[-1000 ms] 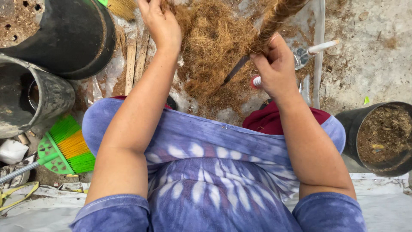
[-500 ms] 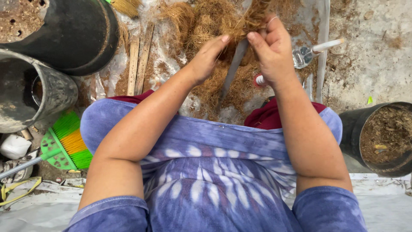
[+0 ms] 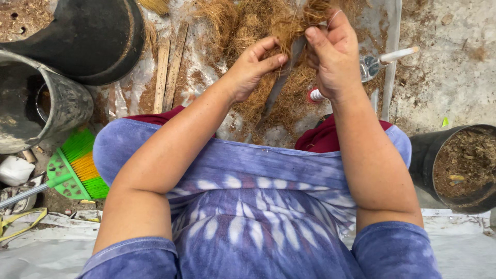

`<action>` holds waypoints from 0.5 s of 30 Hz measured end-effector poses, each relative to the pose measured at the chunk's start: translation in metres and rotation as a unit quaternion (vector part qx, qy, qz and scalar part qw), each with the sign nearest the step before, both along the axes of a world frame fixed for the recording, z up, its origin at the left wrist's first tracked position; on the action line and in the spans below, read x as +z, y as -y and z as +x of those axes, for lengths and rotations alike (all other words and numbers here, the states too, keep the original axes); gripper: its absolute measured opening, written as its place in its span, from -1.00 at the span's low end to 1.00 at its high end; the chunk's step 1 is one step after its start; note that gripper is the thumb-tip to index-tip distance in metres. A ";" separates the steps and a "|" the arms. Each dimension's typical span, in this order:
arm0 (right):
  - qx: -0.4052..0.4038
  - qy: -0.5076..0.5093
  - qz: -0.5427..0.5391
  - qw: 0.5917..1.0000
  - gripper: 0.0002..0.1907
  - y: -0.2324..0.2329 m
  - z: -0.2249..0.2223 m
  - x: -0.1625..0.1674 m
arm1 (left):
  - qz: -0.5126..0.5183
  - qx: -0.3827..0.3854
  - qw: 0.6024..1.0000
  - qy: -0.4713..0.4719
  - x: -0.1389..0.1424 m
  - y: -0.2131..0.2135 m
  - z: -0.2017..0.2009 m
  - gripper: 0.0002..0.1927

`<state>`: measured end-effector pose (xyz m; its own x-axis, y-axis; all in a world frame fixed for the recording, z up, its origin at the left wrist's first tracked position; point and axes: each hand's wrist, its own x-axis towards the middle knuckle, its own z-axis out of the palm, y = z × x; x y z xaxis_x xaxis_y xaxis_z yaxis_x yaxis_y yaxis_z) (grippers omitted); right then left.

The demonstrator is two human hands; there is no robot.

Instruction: The person sits on a plastic sheet and repeatedly gathers loose coconut coir into bundles, then wraps and ties them with white string. The person handles the coir and string by hand, forming compact bundles and securing them with knots.

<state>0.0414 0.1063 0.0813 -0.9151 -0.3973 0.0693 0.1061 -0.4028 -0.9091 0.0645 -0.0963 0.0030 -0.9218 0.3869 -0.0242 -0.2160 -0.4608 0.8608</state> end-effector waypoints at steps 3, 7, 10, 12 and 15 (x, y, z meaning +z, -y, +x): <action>0.021 -0.007 -0.002 1.000 -0.57 0.009 0.002 -0.002 | 0.003 0.001 1.000 -0.011 0.003 0.000 -0.001 -0.67; 0.020 -0.130 0.079 0.988 -0.56 0.011 -0.004 0.003 | -0.022 -0.005 0.998 -0.050 -0.003 0.000 -0.002 -0.68; 0.043 -0.164 0.113 0.979 -0.55 0.007 -0.010 0.009 | -0.023 0.054 0.982 -0.179 -0.008 -0.007 -0.002 -0.61; 0.064 -0.161 0.173 0.970 -0.54 0.003 -0.009 0.014 | -0.048 0.069 0.982 -0.168 -0.008 -0.012 0.001 -0.64; 0.100 -0.176 0.245 0.948 -0.56 0.000 -0.008 0.023 | -0.098 0.099 0.972 -0.189 -0.004 -0.014 0.005 -0.65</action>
<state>0.0330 0.1063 0.1041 -0.7726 -0.6236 0.1190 -0.2090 0.0727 -0.9752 0.0698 -0.0821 -0.0006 -0.9353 0.2225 0.2752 0.2092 -0.2794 0.9371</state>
